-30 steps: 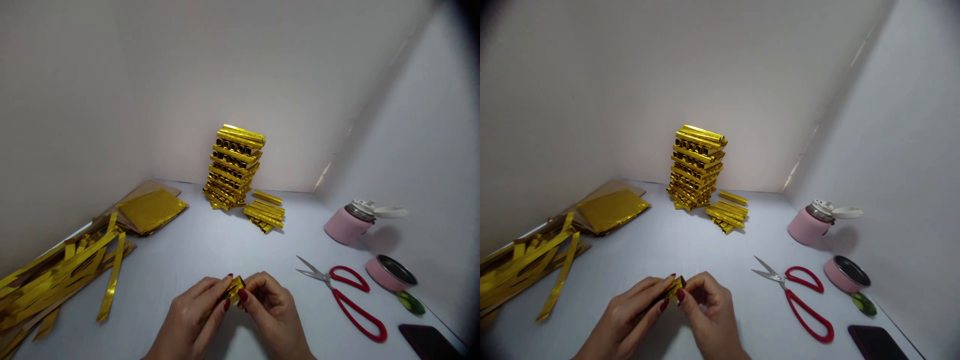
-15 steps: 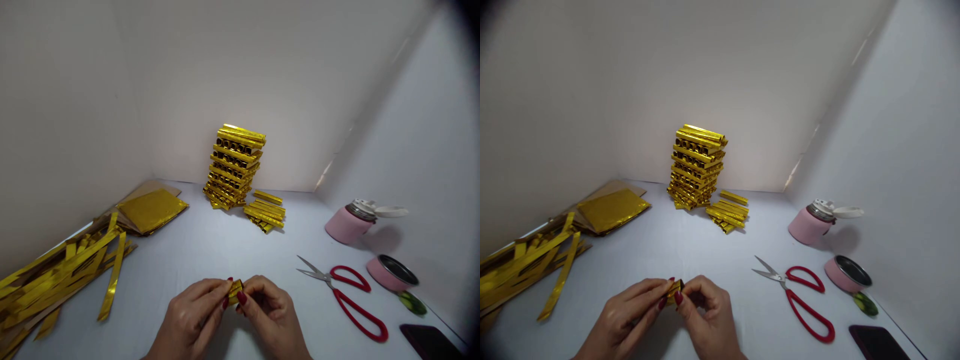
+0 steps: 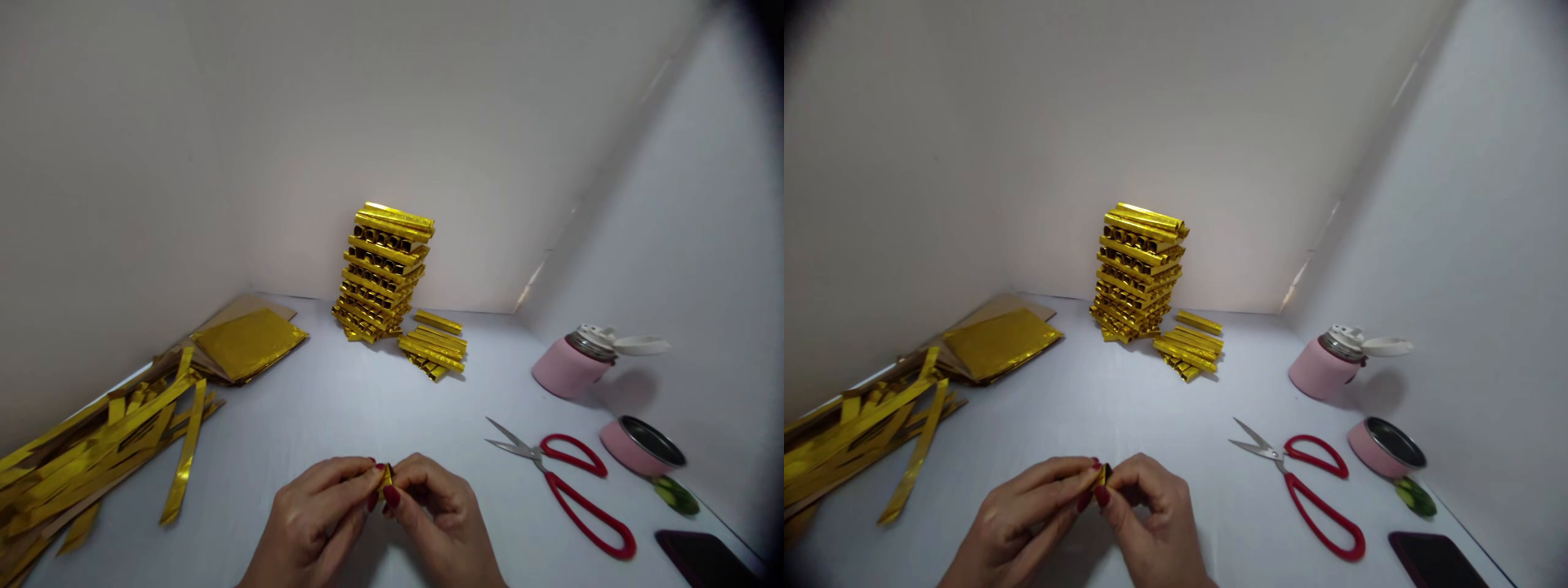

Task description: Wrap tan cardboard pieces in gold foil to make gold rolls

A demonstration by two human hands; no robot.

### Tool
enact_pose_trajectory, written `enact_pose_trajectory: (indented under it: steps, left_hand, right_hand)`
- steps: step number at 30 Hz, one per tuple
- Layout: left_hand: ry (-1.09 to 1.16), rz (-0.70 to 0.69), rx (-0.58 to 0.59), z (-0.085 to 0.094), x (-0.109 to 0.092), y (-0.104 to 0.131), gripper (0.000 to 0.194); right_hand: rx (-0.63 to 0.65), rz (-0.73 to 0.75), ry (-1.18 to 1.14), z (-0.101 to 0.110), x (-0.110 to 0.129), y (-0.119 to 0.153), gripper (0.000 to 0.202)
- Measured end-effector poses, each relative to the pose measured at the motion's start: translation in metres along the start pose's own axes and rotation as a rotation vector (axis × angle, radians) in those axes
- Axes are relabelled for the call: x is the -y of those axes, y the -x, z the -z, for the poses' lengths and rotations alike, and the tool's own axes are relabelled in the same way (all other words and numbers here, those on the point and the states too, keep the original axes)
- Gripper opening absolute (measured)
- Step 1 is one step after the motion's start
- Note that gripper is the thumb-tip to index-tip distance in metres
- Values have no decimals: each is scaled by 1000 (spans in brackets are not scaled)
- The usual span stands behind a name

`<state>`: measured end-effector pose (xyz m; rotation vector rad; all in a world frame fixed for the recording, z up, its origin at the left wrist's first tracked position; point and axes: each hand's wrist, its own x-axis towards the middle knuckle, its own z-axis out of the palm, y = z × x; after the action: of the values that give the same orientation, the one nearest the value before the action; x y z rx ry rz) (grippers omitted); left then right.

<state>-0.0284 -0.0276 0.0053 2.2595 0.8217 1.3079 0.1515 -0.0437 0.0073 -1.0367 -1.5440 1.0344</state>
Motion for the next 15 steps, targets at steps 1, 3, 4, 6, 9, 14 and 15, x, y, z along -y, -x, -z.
enact_pose_trajectory:
  steps: [1,3,4,6,9,14,15]
  left_hand:
    - [1,-3,-3,0,0,0,36]
    - [4,-17,-18,1,-1,-1,36]
    - [6,-26,-23,1,-1,-1,36]
    - [7,-38,-26,1,-2,-2,36]
    - [13,-38,-30,1,-2,-1,35]
    - [71,6,-36,-1,-2,-1,29]
    - [85,19,-42,-1,-2,-2,29]
  right_hand:
    - [3,8,7,0,0,0,21]
    - [-2,14,11,0,-1,1,21]
    - [-6,7,7,-1,-1,1,21]
    - [-13,-15,-9,-1,-2,1,21]
    - [2,-41,-18,-1,-3,1,20]
    - [1,-52,-11,-1,-4,1,22]
    - [-1,-65,-18,-1,-4,0,22]
